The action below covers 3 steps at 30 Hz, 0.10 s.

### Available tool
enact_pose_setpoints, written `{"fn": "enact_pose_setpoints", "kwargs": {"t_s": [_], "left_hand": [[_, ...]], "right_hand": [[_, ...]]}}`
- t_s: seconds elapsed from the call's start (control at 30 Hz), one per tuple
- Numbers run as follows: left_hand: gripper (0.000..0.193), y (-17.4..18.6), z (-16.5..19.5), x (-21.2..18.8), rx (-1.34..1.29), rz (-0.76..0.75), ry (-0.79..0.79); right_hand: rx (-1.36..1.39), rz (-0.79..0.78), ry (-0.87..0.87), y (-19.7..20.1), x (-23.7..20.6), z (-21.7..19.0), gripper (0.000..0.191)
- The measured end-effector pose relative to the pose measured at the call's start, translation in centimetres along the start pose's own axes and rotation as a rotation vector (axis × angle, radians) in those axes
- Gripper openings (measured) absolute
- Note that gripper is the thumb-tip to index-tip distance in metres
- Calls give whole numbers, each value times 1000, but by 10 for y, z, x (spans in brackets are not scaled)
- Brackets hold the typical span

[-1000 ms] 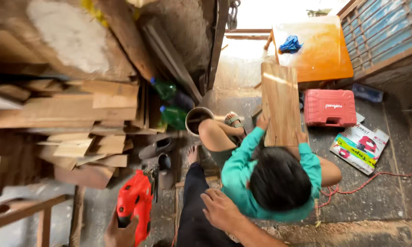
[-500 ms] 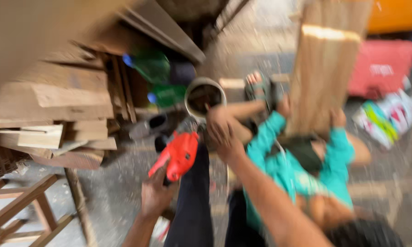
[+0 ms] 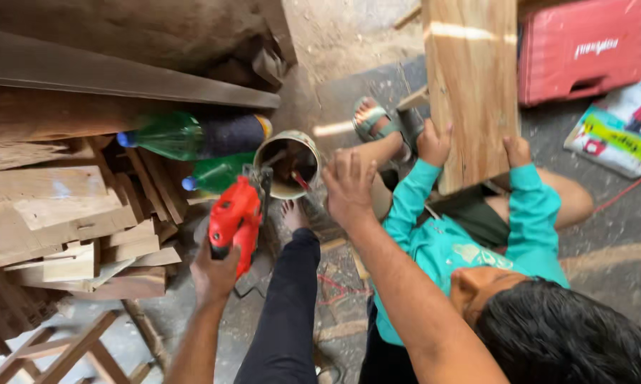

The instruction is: The person uses a red jigsaw to cut a curved shape along a marked line on a wooden plank. Another person holds the plank steady while the cut is made. The cut piece is separated and handed to a child at the end.

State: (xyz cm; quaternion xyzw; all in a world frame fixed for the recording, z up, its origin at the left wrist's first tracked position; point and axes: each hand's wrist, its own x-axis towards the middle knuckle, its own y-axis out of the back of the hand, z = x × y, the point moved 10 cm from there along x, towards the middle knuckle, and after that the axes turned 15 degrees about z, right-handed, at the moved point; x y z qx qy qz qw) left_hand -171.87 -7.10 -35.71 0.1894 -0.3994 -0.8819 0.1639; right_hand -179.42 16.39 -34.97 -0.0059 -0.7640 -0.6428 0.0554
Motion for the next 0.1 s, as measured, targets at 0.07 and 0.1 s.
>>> {"fn": "enact_pose_setpoints", "kwargs": {"t_s": [0.07,0.1], "left_hand": [[61,-12,15,2,-56,-3,-28],[60,-20,10,-6,-57,-36,25]], "right_hand": [[6,-8,-164,14,-15,24,58],[-9,35,-207,22,-25,37,53]]}}
